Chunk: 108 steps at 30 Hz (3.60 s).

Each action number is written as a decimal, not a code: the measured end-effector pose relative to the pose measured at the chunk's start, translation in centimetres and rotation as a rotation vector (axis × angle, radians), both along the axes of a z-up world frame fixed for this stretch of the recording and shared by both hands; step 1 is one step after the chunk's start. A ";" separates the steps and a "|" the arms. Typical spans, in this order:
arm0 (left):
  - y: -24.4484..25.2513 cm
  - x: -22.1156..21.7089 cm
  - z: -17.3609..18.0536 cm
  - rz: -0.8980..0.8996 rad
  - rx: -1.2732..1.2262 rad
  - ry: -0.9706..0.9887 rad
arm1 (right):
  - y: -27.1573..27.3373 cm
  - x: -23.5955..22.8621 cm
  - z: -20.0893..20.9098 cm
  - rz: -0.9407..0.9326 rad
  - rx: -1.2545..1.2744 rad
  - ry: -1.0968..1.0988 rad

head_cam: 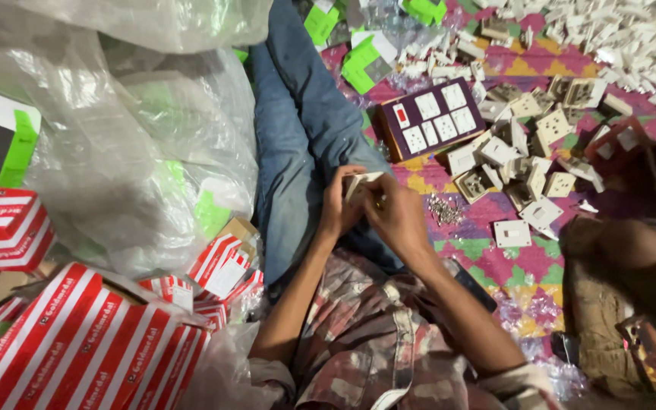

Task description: The person sits on the floor and assembles white electrical socket plates by inserting screws into them using a screwdriver. They handle multiple plates and screws, placing the assembled units on the floor.

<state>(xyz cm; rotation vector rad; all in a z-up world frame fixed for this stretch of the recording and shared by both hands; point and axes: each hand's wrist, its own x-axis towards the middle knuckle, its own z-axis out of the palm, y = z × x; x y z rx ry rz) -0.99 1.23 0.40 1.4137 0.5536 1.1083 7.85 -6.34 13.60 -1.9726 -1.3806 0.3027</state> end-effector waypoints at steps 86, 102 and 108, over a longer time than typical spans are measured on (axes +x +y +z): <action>-0.6 -0.1 1.3 0.099 -0.190 0.041 | -7.2 -1.5 0.1 -0.133 -0.052 0.160; -0.9 -0.7 3.4 -0.107 0.172 0.115 | -4.5 0.7 1.3 -0.084 -0.018 -0.014; -0.9 -0.5 2.7 -0.178 -0.022 0.008 | -5.1 2.2 -1.1 -0.306 -0.073 0.289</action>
